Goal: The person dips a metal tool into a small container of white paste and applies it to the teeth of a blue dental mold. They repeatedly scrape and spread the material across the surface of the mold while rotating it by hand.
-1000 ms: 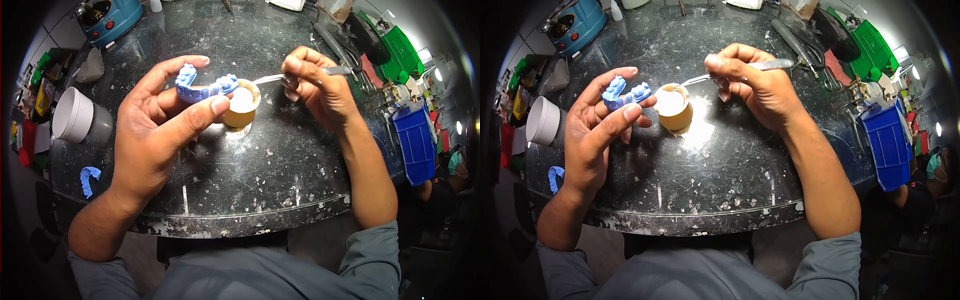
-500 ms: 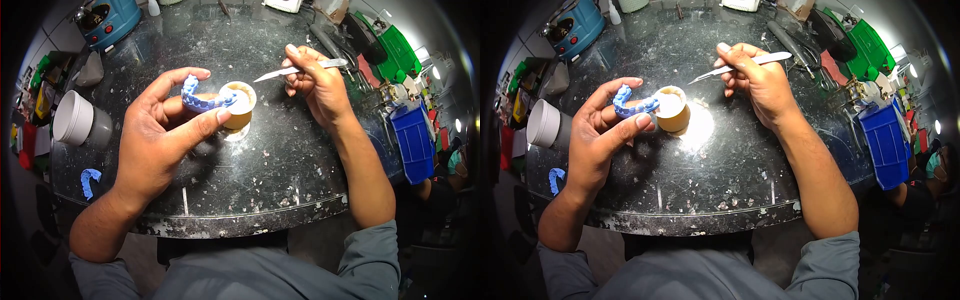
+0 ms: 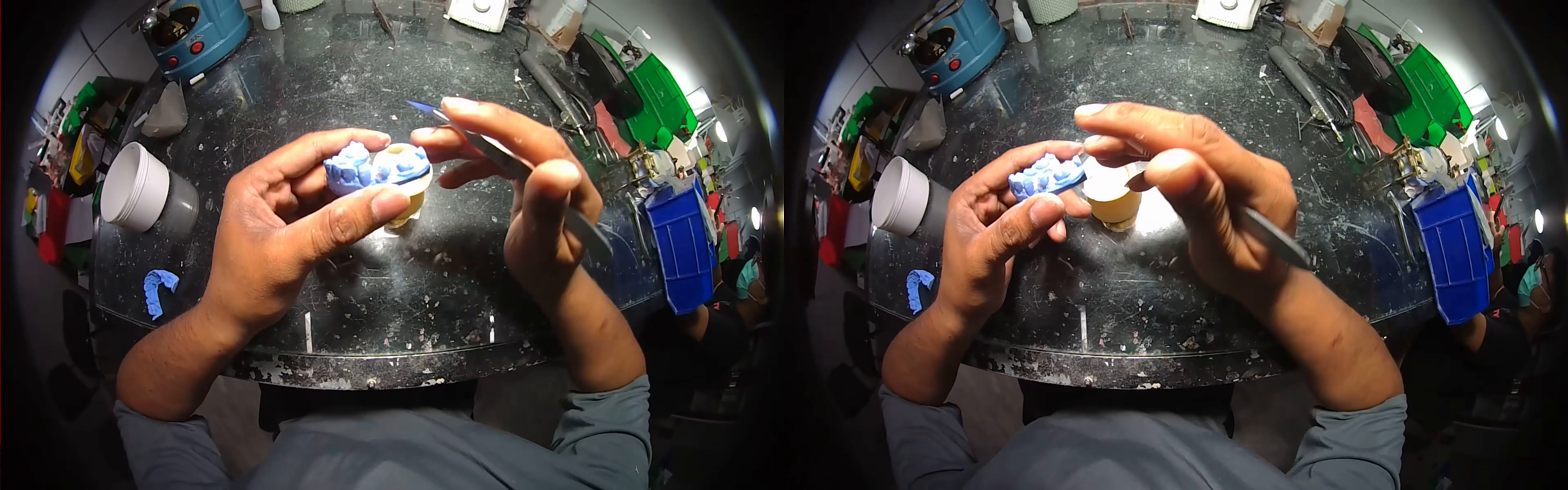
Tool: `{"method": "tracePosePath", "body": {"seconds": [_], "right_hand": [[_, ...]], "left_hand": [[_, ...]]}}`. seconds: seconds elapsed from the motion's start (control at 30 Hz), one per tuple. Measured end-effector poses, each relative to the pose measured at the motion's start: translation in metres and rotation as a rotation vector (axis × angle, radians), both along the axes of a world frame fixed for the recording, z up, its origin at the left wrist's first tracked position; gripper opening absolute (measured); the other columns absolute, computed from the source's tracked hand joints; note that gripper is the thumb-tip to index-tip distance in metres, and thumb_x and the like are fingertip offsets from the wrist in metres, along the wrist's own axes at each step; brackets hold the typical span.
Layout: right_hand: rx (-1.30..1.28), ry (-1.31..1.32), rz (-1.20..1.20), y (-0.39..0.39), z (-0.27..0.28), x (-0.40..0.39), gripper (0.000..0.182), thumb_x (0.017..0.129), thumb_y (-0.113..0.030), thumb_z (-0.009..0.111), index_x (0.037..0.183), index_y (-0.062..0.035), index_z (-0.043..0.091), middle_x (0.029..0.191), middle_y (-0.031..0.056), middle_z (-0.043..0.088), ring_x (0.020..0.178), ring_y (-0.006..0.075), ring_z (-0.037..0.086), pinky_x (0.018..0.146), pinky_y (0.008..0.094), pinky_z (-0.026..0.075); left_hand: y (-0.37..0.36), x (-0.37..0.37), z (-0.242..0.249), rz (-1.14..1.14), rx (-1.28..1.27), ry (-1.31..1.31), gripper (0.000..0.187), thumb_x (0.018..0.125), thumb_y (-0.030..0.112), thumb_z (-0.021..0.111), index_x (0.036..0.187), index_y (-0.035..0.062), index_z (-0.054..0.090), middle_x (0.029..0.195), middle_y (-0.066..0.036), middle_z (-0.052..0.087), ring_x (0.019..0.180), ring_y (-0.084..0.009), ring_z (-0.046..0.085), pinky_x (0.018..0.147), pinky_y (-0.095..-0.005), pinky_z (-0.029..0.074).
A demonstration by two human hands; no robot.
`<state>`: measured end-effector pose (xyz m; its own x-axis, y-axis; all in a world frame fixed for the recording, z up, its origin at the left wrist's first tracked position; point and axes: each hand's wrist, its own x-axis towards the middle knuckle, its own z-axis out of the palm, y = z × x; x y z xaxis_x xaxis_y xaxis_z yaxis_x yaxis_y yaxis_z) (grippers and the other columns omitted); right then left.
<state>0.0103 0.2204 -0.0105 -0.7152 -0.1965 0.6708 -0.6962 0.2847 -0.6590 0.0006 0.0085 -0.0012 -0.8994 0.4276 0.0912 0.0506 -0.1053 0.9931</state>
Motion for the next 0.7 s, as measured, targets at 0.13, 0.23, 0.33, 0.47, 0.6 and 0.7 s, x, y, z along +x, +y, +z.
{"method": "tracePosePath", "body": {"seconds": [0.13,0.23,0.33,0.47,0.6,0.7], "right_hand": [[0.030,0.076,0.036,0.004,0.000,-0.001,0.065,0.100,-0.053,0.036,0.118,0.0041,0.060,0.105,0.0201,0.068,0.095,0.0280,0.069,0.074,0.0352,0.057],[0.098,0.152,0.043,-0.002,0.003,0.001,0.026,0.084,-0.011,0.071,0.106,0.0024,0.068,0.100,0.0139,0.071,0.094,0.0245,0.067,0.078,0.0338,0.055],[0.125,0.208,0.049,-0.004,0.002,0.002,0.032,0.071,0.003,0.079,0.102,0.0005,0.070,0.096,0.0106,0.072,0.091,0.0221,0.064,0.079,0.0316,0.052],[0.118,0.147,0.024,-0.006,0.005,0.007,0.033,0.067,0.001,0.083,0.097,-0.0007,0.071,0.093,0.0117,0.071,0.086,0.0220,0.065,0.074,0.0311,0.052],[0.144,0.248,0.049,-0.004,0.006,0.004,0.036,0.066,0.001,0.084,0.099,0.0009,0.069,0.092,0.0121,0.070,0.085,0.0216,0.065,0.073,0.0308,0.053],[0.082,0.170,0.078,-0.004,0.001,0.007,0.040,0.067,0.002,0.084,0.104,0.0026,0.066,0.096,0.0139,0.068,0.086,0.0207,0.066,0.074,0.0299,0.054]], "left_hand": [[0.003,0.003,0.000,0.004,0.042,-0.024,0.058,0.084,0.021,0.071,0.133,-0.0044,0.051,0.095,-0.007,0.069,0.076,-0.0063,0.060,0.072,-0.0186,0.049],[0.003,0.003,-0.001,0.001,0.042,-0.019,0.061,0.084,0.019,0.071,0.135,-0.0049,0.049,0.098,-0.006,0.066,0.078,-0.0064,0.061,0.071,-0.0185,0.049],[0.005,0.005,0.001,-0.013,0.082,-0.045,0.061,0.085,0.017,0.069,0.137,-0.0053,0.046,0.100,-0.005,0.065,0.080,-0.0059,0.060,0.068,-0.0183,0.048],[0.002,0.002,-0.004,-0.078,0.099,-0.070,0.051,0.091,0.017,0.064,0.135,-0.0042,0.047,0.102,-0.007,0.065,0.081,-0.0047,0.059,0.063,-0.0171,0.045],[0.000,0.000,-0.006,-0.118,0.079,-0.065,0.051,0.094,0.023,0.062,0.134,-0.0047,0.047,0.103,-0.007,0.064,0.078,-0.0045,0.057,0.062,-0.0174,0.044],[0.001,0.002,-0.007,-0.124,0.102,-0.022,0.053,0.095,0.027,0.061,0.134,-0.0052,0.047,0.102,-0.007,0.063,0.077,-0.0044,0.056,0.062,-0.0169,0.044]]}}
